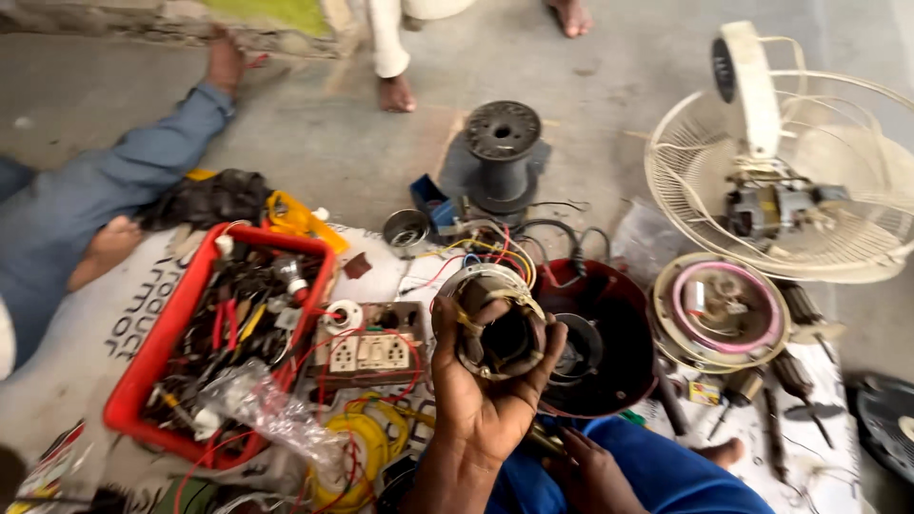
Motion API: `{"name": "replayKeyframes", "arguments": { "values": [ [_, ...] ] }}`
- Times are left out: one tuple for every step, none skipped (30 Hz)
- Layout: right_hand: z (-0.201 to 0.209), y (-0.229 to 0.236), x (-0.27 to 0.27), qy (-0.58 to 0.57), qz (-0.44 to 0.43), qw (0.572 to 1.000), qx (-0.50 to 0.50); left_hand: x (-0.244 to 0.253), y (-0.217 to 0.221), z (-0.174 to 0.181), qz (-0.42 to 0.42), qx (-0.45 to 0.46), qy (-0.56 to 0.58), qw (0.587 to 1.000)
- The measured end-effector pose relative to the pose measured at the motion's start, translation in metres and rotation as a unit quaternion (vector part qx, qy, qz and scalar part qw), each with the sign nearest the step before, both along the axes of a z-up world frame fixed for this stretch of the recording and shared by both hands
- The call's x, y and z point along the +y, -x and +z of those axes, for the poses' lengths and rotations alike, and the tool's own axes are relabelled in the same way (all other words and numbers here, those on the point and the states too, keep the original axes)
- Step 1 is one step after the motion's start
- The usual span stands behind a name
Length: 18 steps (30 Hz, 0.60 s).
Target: Repairing a table fan motor and housing on a workshop floor.
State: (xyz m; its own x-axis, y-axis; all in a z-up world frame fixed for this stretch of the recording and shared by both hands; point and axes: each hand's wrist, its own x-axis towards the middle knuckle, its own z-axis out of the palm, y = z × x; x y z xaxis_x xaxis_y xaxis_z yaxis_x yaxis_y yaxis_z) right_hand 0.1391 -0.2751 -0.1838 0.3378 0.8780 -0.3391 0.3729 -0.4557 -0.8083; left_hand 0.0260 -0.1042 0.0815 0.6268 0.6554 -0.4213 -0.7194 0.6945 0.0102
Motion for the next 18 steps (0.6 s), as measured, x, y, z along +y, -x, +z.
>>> {"name": "replayKeyframes", "arguments": {
  "values": [
    [-0.003, 0.003, 0.006, 0.000, 0.007, 1.000, 0.002, 0.003, 0.004, 0.000, 0.007, 0.002, 0.000, 1.000],
    [-0.007, 0.006, 0.013, -0.008, 0.061, 0.994, -0.093, 0.006, 0.008, 0.000, 0.009, -0.013, 0.018, 1.000],
    [-0.010, 0.008, 0.020, -0.017, 0.111, 0.975, -0.189, 0.009, 0.011, 0.000, 0.009, -0.030, 0.035, 0.999],
    [-0.005, 0.009, 0.025, -0.018, 0.116, 0.975, -0.189, 0.010, 0.014, -0.001, 0.014, -0.029, 0.035, 0.999],
    [0.000, 0.010, 0.030, 0.008, 0.102, 0.981, -0.163, 0.011, 0.017, -0.001, 0.024, -0.024, 0.038, 0.999],
    [0.006, 0.011, 0.035, 0.035, 0.087, 0.986, -0.138, 0.012, 0.020, -0.002, 0.033, -0.019, 0.040, 0.998],
    [0.003, 0.011, 0.037, 0.035, 0.088, 0.986, -0.139, 0.012, 0.022, -0.002, 0.034, -0.019, 0.040, 0.998],
    [0.002, 0.012, 0.038, 0.072, 0.082, 0.983, -0.151, 0.013, 0.025, -0.002, 0.030, -0.023, 0.037, 0.999],
    [0.000, 0.011, 0.041, 0.105, 0.073, 0.978, -0.165, 0.013, 0.026, -0.002, 0.024, -0.028, 0.030, 0.999],
    [0.000, 0.010, 0.040, 0.103, 0.072, 0.978, -0.167, 0.014, 0.027, 0.001, 0.024, -0.029, 0.027, 0.999],
    [0.000, 0.008, 0.038, 0.066, 0.062, 0.987, -0.136, 0.014, 0.028, 0.004, 0.017, -0.034, 0.028, 0.999],
    [0.001, 0.006, 0.037, 0.029, 0.052, 0.993, -0.104, 0.015, 0.028, 0.007, 0.010, -0.039, 0.028, 0.999],
    [-0.005, 0.006, 0.032, 0.026, 0.047, 0.993, -0.106, 0.016, 0.029, 0.005, 0.005, -0.041, 0.024, 0.999],
    [-0.012, 0.005, 0.028, -0.007, 0.027, 0.996, -0.089, 0.017, 0.029, 0.002, 0.005, -0.074, -0.020, 0.997],
    [-0.018, 0.004, 0.018, -0.035, 0.006, 0.997, -0.073, 0.015, 0.029, -0.003, 0.003, -0.108, -0.059, 0.992],
    [0.004, 0.001, 0.017, -0.033, -0.001, 0.997, -0.076, 0.019, 0.028, 0.005, -0.003, -0.111, -0.057, 0.992],
    [0.027, 0.001, 0.010, -0.007, 0.004, 0.998, -0.058, 0.019, 0.027, 0.011, 0.001, -0.080, -0.041, 0.996],
    [0.048, 0.000, 0.004, 0.019, 0.008, 0.999, -0.041, 0.021, 0.026, 0.016, 0.005, -0.049, -0.025, 0.999]
  ]
}}
